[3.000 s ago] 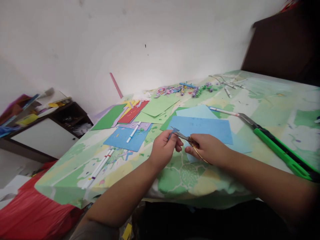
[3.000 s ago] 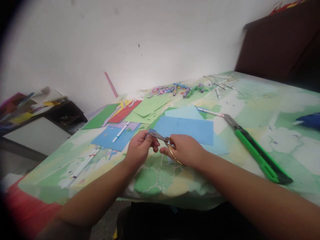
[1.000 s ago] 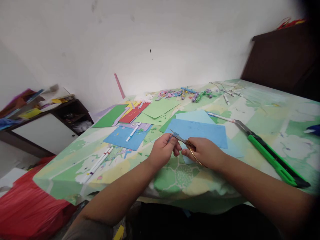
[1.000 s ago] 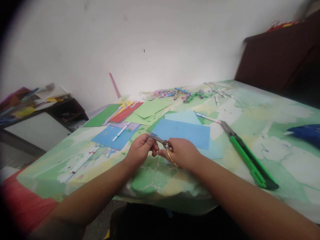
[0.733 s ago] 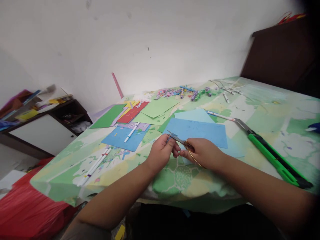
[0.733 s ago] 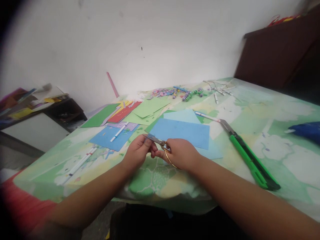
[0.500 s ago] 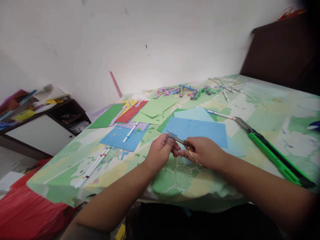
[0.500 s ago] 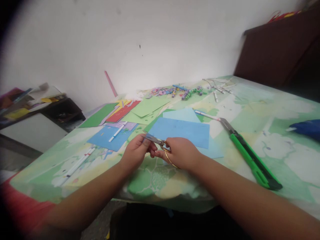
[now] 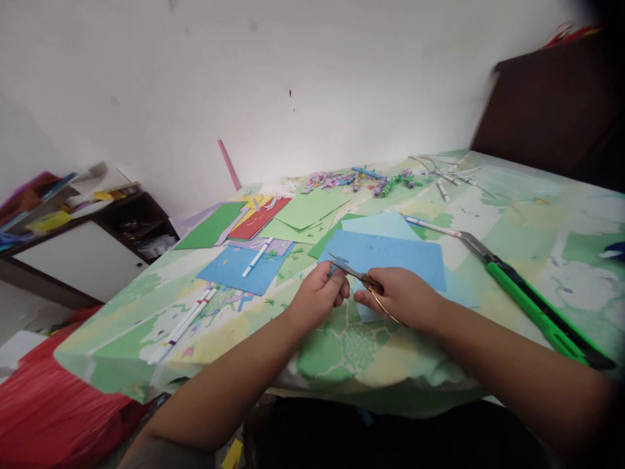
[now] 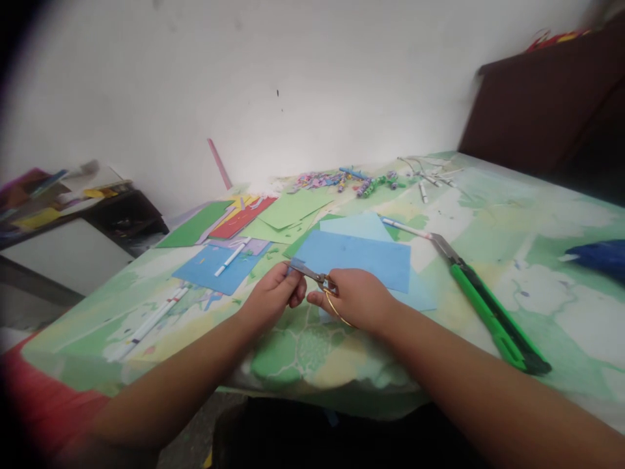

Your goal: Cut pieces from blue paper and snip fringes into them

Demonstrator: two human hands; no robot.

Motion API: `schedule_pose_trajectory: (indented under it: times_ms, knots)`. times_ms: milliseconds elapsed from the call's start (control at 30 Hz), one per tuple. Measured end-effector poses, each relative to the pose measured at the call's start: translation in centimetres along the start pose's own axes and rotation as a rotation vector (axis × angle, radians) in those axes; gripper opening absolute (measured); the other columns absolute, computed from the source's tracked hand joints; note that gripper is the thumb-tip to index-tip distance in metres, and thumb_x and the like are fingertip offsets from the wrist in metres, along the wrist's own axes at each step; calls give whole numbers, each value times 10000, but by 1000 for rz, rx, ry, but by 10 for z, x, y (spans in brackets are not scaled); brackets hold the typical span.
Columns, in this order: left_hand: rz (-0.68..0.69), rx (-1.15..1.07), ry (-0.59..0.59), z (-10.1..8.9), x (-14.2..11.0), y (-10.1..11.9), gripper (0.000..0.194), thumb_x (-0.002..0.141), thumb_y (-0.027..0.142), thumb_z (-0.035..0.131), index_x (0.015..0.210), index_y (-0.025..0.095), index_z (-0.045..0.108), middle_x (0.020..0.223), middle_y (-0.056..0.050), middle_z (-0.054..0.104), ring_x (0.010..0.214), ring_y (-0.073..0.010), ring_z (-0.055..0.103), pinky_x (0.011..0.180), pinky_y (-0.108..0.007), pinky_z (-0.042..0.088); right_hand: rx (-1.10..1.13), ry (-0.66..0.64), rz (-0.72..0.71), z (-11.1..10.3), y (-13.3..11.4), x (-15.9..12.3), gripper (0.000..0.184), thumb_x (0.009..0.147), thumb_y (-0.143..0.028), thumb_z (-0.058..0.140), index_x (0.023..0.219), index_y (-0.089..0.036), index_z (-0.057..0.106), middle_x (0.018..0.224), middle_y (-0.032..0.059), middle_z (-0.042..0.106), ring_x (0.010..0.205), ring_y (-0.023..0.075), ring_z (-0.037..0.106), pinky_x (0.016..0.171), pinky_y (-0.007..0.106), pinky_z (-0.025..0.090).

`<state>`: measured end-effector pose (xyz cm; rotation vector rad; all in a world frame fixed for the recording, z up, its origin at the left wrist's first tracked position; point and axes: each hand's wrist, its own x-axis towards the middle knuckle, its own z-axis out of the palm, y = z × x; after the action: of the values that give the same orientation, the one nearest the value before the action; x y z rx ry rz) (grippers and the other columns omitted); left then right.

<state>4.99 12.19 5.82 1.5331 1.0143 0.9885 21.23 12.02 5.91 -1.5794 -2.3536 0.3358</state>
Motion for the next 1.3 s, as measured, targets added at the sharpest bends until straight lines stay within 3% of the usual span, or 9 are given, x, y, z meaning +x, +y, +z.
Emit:
schedule_pose_trajectory:
  times_ms: [200, 400, 667, 767, 900, 1100, 1300]
  knots:
    - [-27, 39, 14, -1, 0, 2, 171, 786, 291, 401, 688, 159, 446, 462, 66, 449, 378, -40, 345, 407, -185, 270, 3, -16, -12, 0, 0, -1, 324, 745, -485, 405, 594, -201, 369, 552, -14, 469, 492, 105, 369, 453, 227, 223]
    - [36, 94, 96, -2, -1, 1, 166, 745, 261, 452, 617, 156, 470, 415, 77, 399, 392, -44, 332, 430, -191, 280, 75, -53, -84, 1, 2, -2, 375, 768, -537, 353, 616, -197, 399, 554, -13, 477, 498, 106, 386, 461, 228, 231]
    - [98, 130, 119, -1, -4, 1, 136, 742, 240, 453, 647, 161, 510, 419, 77, 410, 404, -53, 355, 453, -201, 310, 101, -57, -96, 1, 0, -3, 377, 767, -544, 369, 647, -191, 420, 584, -4, 494, 528, 114, 410, 483, 229, 248]
    - [112, 156, 128, -1, -6, 4, 184, 735, 212, 448, 570, 155, 504, 426, 62, 435, 413, -55, 383, 459, -204, 323, 80, -47, -120, 2, -1, -5, 385, 771, -549, 355, 642, -190, 413, 579, -4, 482, 512, 110, 389, 481, 230, 242]
    - [134, 167, 111, -2, -7, 5, 239, 740, 213, 455, 509, 153, 477, 441, 49, 457, 429, -56, 409, 465, -203, 331, 34, -19, -120, 4, -2, -6, 400, 766, -568, 343, 640, -192, 398, 579, 0, 476, 512, 115, 388, 474, 231, 232]
    - [156, 22, 20, 0, -7, -2, 218, 808, 324, 404, 669, 166, 462, 442, 74, 395, 401, -49, 342, 429, -195, 293, 10, 18, -72, 4, -2, -5, 380, 762, -553, 356, 638, -195, 385, 585, 2, 481, 512, 114, 382, 463, 232, 224]
    - [213, 94, 22, -1, -7, -5, 240, 818, 357, 388, 680, 169, 444, 479, 66, 401, 434, -56, 356, 467, -205, 311, 100, -17, -106, 4, -1, -5, 367, 770, -535, 362, 665, -190, 425, 593, 3, 490, 535, 121, 409, 485, 235, 249]
